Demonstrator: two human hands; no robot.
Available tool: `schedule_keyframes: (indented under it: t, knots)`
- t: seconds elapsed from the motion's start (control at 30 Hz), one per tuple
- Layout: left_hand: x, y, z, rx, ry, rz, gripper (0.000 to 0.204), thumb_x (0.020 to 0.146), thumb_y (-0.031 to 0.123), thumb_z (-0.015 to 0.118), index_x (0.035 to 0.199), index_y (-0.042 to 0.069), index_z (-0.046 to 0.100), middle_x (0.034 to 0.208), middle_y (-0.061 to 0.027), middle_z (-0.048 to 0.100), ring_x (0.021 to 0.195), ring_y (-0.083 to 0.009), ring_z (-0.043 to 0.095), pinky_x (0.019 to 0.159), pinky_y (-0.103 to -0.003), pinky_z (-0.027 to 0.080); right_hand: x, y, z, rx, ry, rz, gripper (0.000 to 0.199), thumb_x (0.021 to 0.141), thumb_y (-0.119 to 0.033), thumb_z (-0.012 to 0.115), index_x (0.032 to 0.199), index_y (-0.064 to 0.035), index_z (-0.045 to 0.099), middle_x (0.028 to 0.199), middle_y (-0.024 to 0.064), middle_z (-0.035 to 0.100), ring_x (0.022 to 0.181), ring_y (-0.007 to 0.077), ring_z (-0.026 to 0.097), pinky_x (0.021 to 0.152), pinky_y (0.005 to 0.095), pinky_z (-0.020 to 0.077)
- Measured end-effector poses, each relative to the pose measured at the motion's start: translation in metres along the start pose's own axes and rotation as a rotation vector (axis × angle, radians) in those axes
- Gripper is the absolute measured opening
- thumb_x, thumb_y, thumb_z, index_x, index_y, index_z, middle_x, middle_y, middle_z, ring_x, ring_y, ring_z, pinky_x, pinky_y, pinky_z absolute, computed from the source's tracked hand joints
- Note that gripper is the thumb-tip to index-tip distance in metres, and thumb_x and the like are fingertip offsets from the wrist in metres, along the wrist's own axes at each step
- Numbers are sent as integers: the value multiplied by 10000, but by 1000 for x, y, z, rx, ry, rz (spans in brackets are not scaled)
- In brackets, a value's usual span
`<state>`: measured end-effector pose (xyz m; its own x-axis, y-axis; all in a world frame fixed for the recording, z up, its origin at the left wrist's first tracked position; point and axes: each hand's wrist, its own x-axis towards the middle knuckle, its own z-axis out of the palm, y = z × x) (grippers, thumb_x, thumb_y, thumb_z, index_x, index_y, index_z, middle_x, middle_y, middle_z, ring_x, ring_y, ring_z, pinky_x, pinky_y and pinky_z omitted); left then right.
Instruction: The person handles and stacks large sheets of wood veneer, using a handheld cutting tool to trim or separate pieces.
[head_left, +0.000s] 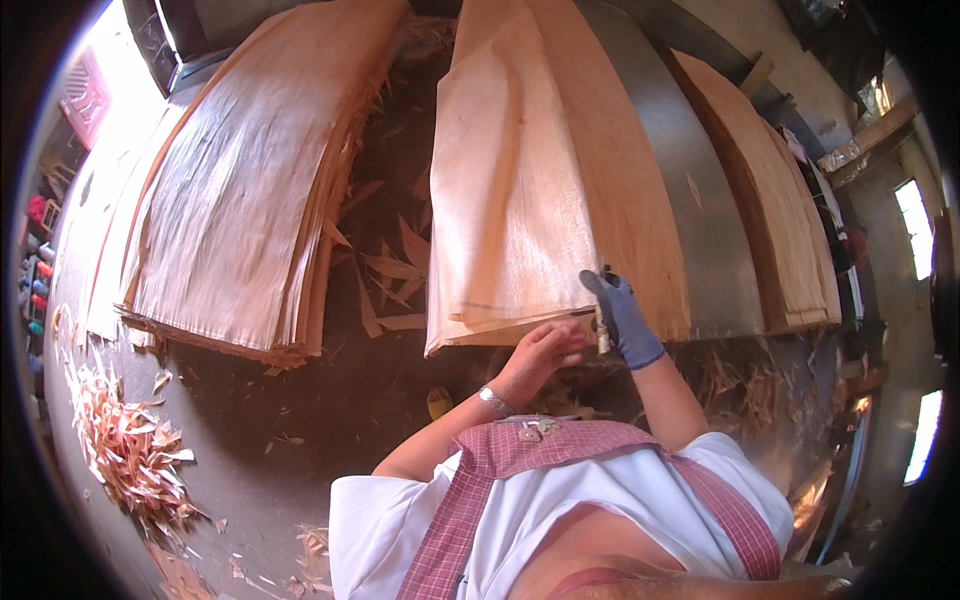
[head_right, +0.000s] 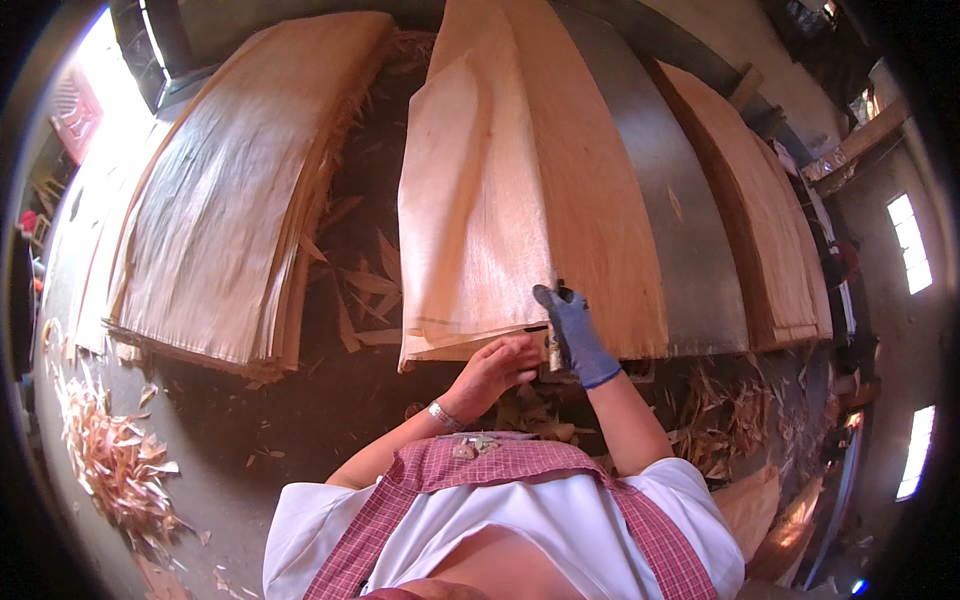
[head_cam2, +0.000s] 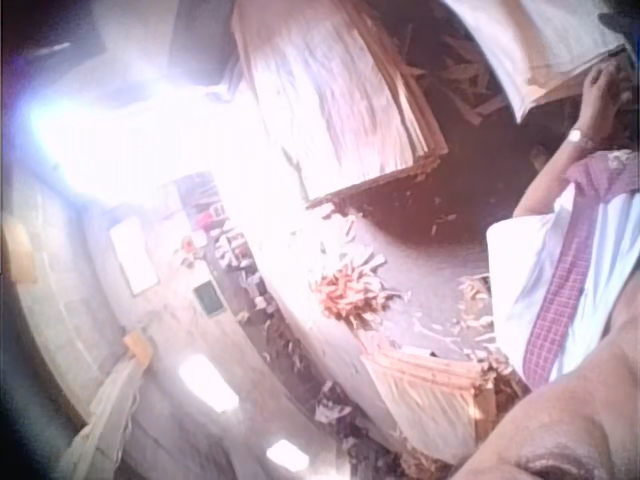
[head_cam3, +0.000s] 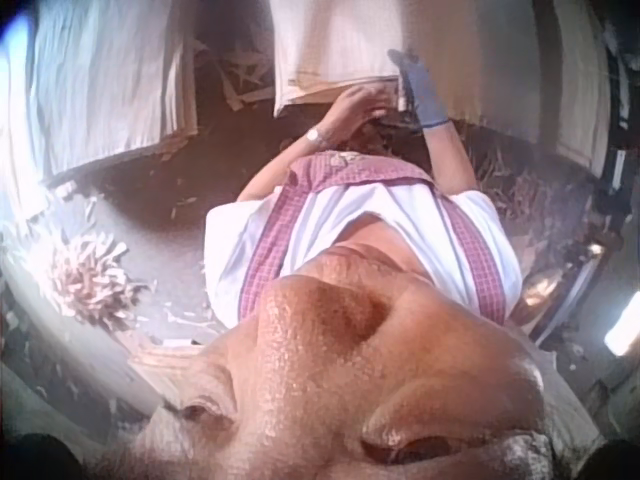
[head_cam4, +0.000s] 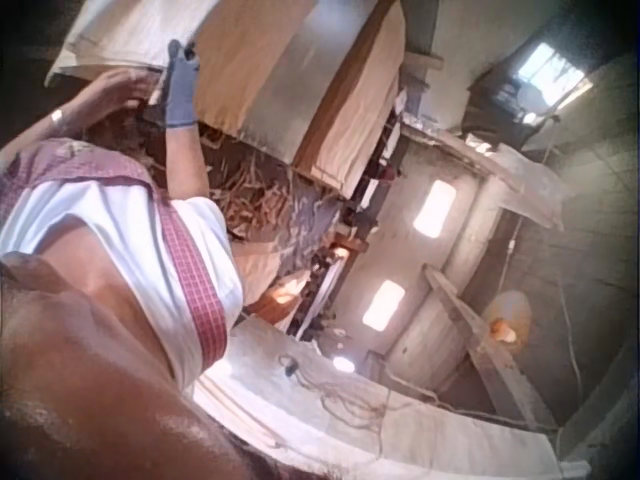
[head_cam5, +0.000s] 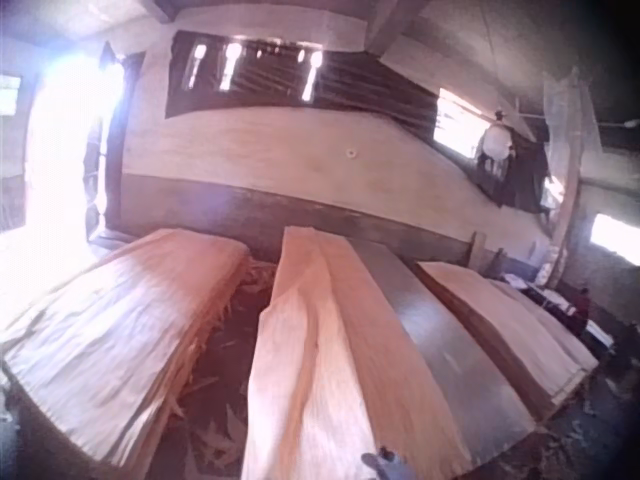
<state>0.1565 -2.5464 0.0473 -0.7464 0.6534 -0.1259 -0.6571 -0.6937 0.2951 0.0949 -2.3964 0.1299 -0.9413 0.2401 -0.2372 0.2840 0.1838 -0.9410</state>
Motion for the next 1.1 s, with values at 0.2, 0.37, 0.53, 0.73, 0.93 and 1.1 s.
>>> schedule_keyframes:
  t: [0.2,0.37,0.53,0.73,0.93,1.1]
  knots:
    - [-23,-22,-60,-221,78,42,711,917,577,464,1372,36,389,1415,-156,405,1337,-295,366,1089,-502,323,-12,-78,-64,133,-50,183,402,797,-353,715,1000,-45,555,632,25,531,469,121,558,372,261,443]
    - [-22,-44,-75,-326,351,313,1025,753,785,482,1389,-6,338,1426,-159,397,1339,-333,362,1085,-560,292,29,-55,-197,298,35,51,304,782,-332,726,972,-116,629,602,40,575,444,108,524,370,224,393]
    - [-2,-76,-65,-234,519,865,827,844,689,462,1383,64,405,1415,-124,442,1294,-318,413,1085,-508,301,68,13,-368,291,157,204,271,750,-389,740,890,-167,677,587,-13,546,457,96,494,428,222,376]
    - [-46,-167,-28,-19,769,869,625,947,507,414,1373,49,410,1367,-129,487,1246,-320,473,1039,-513,383,45,144,-529,366,124,100,311,780,-273,721,1019,-81,667,950,7,625,904,132,567,831,260,436]
    - [-40,-230,-49,-63,954,740,468,946,384,520,1306,89,484,1310,-76,540,1201,-266,509,990,-474,435,24,195,-587,268,88,130,379,766,-203,733,1078,-6,645,1023,27,626,950,138,558,882,277,417]
    - [31,-222,-52,74,931,759,397,954,311,530,1284,92,508,1257,-67,575,1149,-247,549,933,-426,485,47,219,-601,240,146,241,414,781,-231,742,1109,-6,628,988,6,621,907,126,558,831,276,441]
